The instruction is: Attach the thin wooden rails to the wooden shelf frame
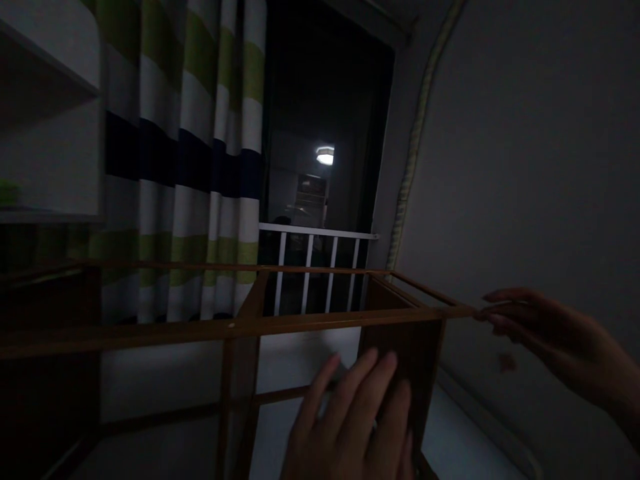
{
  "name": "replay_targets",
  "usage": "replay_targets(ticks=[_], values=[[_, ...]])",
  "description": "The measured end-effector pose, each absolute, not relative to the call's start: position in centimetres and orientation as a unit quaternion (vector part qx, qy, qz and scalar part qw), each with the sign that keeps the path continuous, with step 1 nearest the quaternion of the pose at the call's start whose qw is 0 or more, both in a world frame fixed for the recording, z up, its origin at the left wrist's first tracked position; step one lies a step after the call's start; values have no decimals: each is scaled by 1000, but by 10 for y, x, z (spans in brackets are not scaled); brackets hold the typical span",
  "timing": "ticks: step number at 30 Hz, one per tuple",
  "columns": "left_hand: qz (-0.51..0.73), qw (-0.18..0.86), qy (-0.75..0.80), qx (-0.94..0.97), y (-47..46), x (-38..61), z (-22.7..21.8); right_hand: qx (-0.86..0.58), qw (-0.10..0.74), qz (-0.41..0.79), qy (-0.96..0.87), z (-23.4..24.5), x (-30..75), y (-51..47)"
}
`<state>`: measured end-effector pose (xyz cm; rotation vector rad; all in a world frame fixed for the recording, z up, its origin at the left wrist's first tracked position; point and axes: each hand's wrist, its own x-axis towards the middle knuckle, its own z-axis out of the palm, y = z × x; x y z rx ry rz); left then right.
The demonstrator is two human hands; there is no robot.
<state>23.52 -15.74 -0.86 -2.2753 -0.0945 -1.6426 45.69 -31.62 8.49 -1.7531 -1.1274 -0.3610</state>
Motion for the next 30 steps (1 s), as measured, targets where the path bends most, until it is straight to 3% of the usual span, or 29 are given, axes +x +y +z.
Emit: replay_targets(ticks=[3,7,30], values=[[-535,185,-66,-822,-164,296,40,-731,381,-172,-539,109,458,-296],[-508,172,-128,-834,-168,347,57,-745,308,-140,-574,120,469,-282],[-494,176,-148,-839,-170,365,46,-756,292,-150,-566,97,490,-275]])
